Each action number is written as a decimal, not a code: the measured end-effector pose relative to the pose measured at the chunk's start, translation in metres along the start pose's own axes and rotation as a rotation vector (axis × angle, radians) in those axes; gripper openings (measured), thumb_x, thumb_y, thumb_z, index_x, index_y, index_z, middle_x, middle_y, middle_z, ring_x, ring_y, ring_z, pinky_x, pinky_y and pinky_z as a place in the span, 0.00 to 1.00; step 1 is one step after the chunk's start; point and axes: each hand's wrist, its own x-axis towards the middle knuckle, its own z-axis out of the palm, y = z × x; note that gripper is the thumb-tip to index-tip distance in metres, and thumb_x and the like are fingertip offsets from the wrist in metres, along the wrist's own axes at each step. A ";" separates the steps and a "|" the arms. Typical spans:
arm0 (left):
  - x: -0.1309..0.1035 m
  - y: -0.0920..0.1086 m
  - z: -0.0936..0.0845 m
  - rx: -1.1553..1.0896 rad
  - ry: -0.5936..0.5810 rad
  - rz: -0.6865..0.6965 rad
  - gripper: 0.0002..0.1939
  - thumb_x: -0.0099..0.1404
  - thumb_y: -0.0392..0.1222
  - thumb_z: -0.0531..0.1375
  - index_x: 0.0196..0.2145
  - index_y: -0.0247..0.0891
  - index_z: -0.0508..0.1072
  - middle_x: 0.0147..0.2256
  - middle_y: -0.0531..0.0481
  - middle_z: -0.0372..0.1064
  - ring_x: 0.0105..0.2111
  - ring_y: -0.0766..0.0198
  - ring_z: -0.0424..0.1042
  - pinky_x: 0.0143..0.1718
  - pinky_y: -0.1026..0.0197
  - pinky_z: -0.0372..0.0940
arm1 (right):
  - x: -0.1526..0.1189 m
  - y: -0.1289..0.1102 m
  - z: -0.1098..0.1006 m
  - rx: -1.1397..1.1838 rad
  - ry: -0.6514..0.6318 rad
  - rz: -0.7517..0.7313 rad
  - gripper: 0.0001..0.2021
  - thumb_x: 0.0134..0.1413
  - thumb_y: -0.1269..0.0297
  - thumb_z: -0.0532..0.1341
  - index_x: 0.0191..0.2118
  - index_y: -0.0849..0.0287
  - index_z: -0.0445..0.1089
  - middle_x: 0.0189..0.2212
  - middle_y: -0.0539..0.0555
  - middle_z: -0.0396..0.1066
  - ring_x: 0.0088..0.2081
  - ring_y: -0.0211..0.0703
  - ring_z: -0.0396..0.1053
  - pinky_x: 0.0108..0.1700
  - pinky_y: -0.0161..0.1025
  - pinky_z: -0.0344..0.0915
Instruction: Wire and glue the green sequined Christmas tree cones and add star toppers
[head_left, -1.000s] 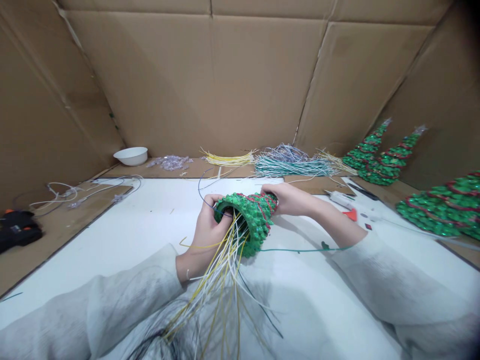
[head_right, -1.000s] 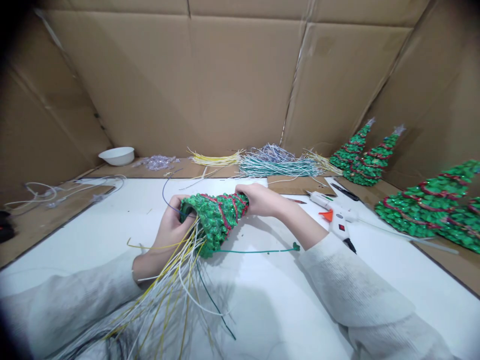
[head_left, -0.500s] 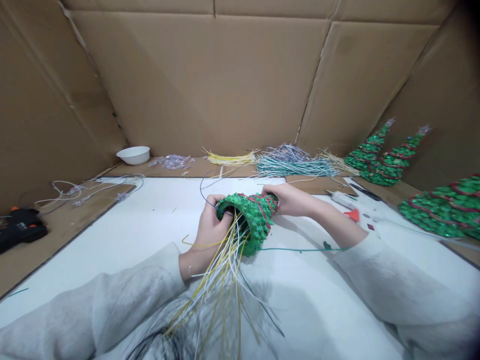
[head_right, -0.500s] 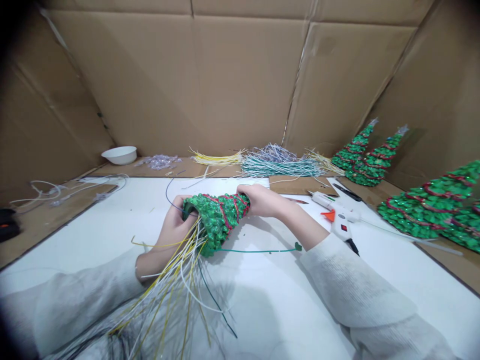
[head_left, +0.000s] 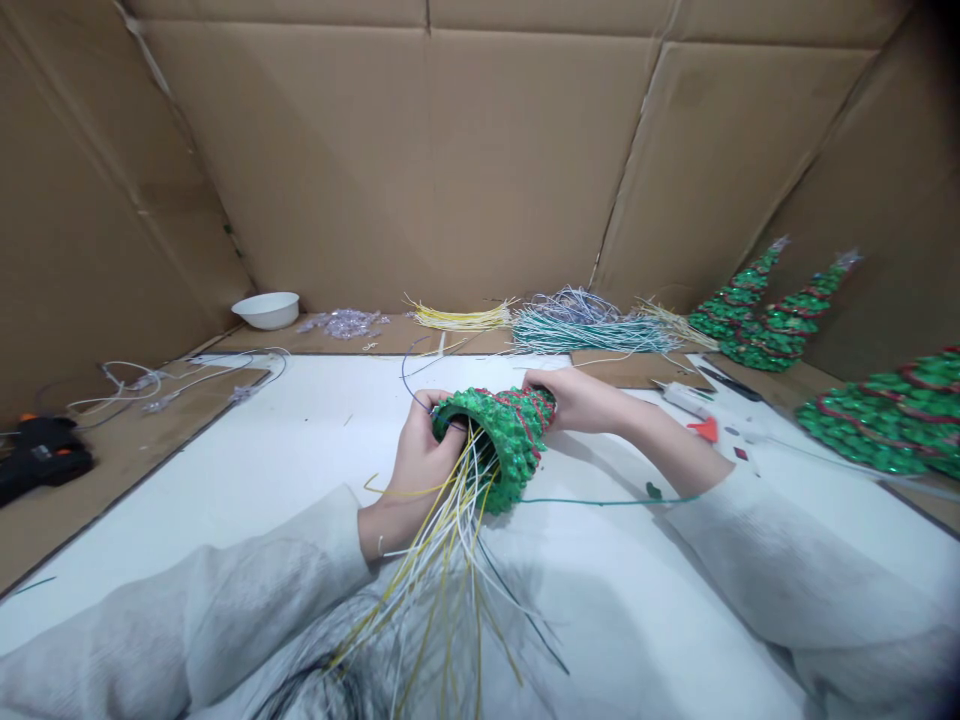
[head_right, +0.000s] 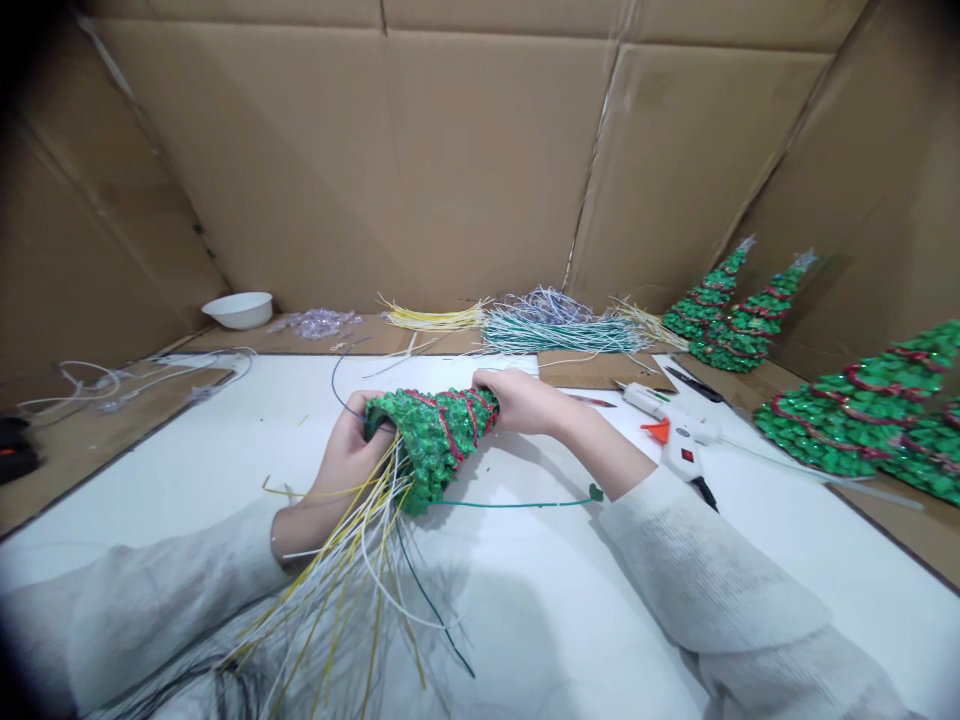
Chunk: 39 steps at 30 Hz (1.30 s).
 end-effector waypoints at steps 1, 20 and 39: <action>0.000 0.000 0.000 -0.001 -0.006 0.000 0.08 0.59 0.39 0.56 0.36 0.38 0.60 0.31 0.54 0.62 0.30 0.68 0.63 0.33 0.65 0.59 | 0.000 0.000 0.000 -0.002 0.000 0.001 0.12 0.38 0.69 0.62 0.33 0.59 0.62 0.26 0.49 0.64 0.28 0.37 0.58 0.29 0.32 0.50; -0.001 -0.002 0.000 -0.027 -0.046 -0.019 0.11 0.55 0.33 0.57 0.36 0.38 0.60 0.31 0.54 0.64 0.30 0.68 0.64 0.33 0.65 0.60 | -0.001 0.003 0.001 -0.015 0.013 0.002 0.11 0.37 0.71 0.61 0.32 0.59 0.63 0.25 0.49 0.64 0.27 0.36 0.58 0.29 0.32 0.50; -0.004 -0.008 -0.006 0.087 -0.069 0.183 0.10 0.60 0.30 0.52 0.40 0.39 0.60 0.39 0.49 0.62 0.38 0.65 0.65 0.41 0.60 0.61 | 0.001 0.007 0.003 -0.040 0.101 -0.081 0.12 0.38 0.72 0.61 0.34 0.59 0.63 0.28 0.50 0.67 0.28 0.36 0.61 0.29 0.32 0.53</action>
